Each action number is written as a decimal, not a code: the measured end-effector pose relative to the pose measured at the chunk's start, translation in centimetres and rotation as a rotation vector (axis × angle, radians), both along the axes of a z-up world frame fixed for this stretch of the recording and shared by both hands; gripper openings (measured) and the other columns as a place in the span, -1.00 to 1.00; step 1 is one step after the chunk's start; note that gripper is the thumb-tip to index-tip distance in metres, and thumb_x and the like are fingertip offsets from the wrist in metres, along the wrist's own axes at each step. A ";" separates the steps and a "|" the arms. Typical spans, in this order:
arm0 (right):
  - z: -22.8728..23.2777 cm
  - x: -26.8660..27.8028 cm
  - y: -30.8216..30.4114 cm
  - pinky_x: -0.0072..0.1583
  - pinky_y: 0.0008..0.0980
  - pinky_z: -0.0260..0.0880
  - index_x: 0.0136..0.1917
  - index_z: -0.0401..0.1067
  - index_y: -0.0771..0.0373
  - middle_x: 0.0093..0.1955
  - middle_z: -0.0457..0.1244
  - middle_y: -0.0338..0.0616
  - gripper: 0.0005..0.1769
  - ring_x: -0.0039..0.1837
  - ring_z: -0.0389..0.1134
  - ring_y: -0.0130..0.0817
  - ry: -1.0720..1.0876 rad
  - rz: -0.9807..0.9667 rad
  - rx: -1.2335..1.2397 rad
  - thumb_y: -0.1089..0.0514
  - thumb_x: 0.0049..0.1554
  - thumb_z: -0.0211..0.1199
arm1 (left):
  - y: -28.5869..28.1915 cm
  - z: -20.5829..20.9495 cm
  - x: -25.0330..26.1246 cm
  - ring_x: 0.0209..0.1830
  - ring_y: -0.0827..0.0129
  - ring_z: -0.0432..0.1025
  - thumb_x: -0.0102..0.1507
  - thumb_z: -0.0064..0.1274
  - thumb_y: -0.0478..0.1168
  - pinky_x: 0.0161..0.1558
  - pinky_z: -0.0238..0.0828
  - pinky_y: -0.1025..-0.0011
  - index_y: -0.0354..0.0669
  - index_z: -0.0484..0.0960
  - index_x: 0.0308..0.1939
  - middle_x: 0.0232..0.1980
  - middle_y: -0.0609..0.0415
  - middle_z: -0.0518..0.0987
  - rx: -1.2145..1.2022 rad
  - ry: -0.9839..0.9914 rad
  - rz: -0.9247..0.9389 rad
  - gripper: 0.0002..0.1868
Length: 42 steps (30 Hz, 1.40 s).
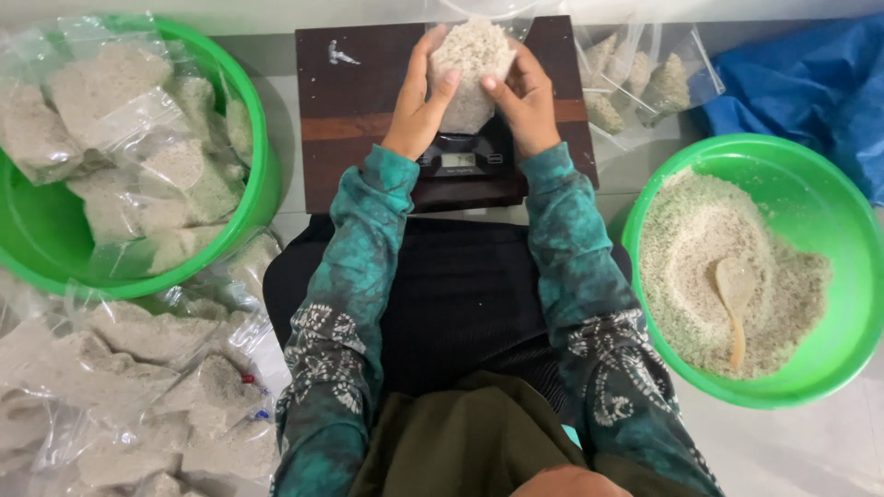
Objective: Manually filling plastic bags with granular food, weighing them on a digital scale, and organizing the finished packages.
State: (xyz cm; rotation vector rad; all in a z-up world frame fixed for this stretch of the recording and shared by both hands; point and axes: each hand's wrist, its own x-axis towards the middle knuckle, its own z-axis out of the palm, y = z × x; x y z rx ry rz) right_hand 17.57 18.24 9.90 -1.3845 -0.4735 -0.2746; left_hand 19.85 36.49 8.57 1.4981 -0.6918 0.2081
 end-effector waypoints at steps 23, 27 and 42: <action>-1.5 -23.1 -22.3 0.26 -0.46 0.29 0.43 0.16 0.31 0.30 0.21 -0.04 -0.44 0.26 0.24 -0.35 0.225 -0.515 0.133 0.34 0.18 0.16 | -27.8 -1.6 -14.0 0.30 0.00 0.34 -0.06 0.47 -0.21 0.31 0.32 0.18 -0.11 -0.01 0.47 0.35 -0.14 0.32 0.209 -0.179 -0.161 0.17; -5.2 -28.0 -27.4 0.34 -0.30 0.37 0.46 0.14 0.24 0.37 0.17 -0.05 -0.41 0.35 0.23 -0.28 0.344 -0.578 0.275 0.36 0.17 0.12 | -30.3 -2.6 -15.8 0.13 0.16 0.38 -0.10 0.35 -0.14 0.09 0.27 0.21 0.05 0.05 0.46 0.28 0.11 0.37 0.718 -0.457 -0.013 0.11; -9.4 -32.7 -33.7 0.00 -0.47 0.46 0.10 0.44 0.26 -0.03 0.37 -0.15 -0.77 0.00 0.41 -0.38 0.492 -1.126 0.441 0.30 0.16 0.13 | -32.5 -1.8 -13.0 -0.22 0.18 0.23 0.06 0.10 -0.33 -0.06 0.15 0.08 0.00 0.47 0.14 -0.10 0.03 0.38 1.030 -1.012 0.167 -0.47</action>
